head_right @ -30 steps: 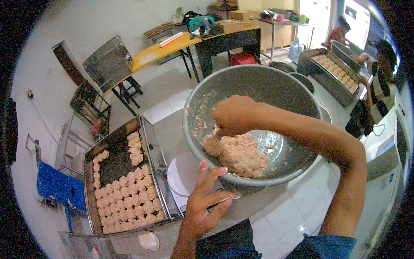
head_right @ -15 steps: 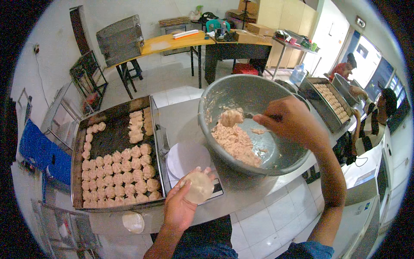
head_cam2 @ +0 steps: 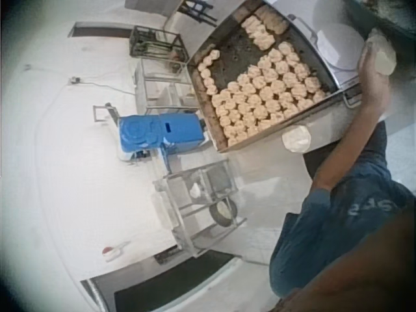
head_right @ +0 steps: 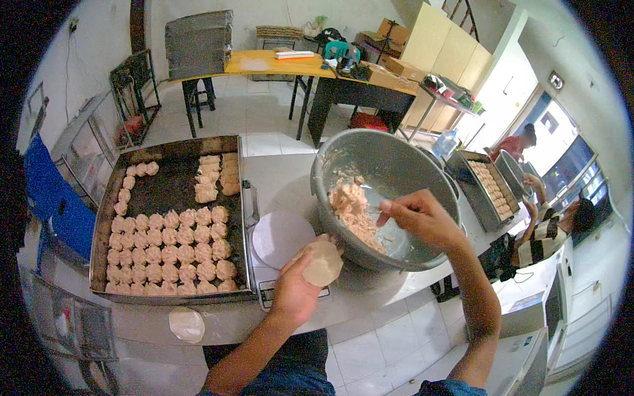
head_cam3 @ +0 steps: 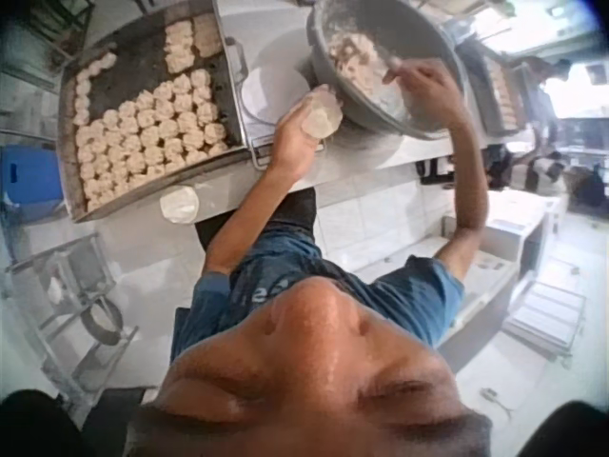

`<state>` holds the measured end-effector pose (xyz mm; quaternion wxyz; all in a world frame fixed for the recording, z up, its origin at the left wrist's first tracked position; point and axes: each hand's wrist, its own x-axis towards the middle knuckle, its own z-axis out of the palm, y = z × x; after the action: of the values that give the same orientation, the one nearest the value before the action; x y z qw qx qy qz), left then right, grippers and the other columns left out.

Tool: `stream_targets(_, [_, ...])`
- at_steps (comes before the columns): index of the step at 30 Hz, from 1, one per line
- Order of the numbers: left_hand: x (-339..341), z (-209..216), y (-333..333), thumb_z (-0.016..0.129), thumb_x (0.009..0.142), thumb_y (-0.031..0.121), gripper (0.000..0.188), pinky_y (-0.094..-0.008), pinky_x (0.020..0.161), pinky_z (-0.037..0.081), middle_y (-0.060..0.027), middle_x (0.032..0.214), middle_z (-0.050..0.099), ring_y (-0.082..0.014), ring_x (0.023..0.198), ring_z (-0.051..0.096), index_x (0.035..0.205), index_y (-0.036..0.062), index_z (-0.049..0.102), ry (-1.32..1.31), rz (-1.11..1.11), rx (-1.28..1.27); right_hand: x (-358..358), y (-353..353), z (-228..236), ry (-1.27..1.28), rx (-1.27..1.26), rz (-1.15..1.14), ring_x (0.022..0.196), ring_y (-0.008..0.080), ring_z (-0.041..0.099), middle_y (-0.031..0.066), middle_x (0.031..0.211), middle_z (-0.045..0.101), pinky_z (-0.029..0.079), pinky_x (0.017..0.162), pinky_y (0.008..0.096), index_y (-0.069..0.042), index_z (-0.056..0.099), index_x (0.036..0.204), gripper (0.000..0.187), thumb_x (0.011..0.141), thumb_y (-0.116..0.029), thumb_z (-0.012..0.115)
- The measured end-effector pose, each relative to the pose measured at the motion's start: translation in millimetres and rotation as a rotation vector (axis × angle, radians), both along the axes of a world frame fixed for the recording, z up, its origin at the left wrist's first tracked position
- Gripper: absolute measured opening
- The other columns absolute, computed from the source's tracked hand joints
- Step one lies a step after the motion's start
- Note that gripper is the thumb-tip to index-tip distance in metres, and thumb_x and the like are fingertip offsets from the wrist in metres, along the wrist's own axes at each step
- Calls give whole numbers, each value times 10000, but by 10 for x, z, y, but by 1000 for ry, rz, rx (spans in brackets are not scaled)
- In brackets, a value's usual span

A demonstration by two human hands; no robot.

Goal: The person scoops minced meat from a large bowl using a fork, places it onto small dough wrappers held in the left hand, folds the wrappers to enclose the filling, and arranges the finished dumplings on a metal tray. The process is repeated continuously.

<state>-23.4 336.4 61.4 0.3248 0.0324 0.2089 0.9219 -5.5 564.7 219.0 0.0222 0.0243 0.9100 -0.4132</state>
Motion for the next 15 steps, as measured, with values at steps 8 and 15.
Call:
stream_targets(8, [0, 330, -375, 421, 1045, 281, 531, -406, 1158, 365, -229, 1445, 495, -325, 1361, 478, 1460, -48, 372, -89, 45, 106, 296, -492, 719, 109, 520, 93, 535, 157, 580, 101, 610, 635, 468, 543, 335, -43, 764, 833, 311, 939, -326, 688])
stream_targets(15, [140, 558, -411, 351, 1056, 341, 445, -437, 1101, 447, -249, 1385, 536, -342, 1314, 524, 1262, -12, 528, -208, -29, 236, 269, -1148, 293, -72, 793, 307, 669, 382, 677, 178, 682, 668, 543, 627, 476, -76, 713, 730, 397, 956, -374, 581])
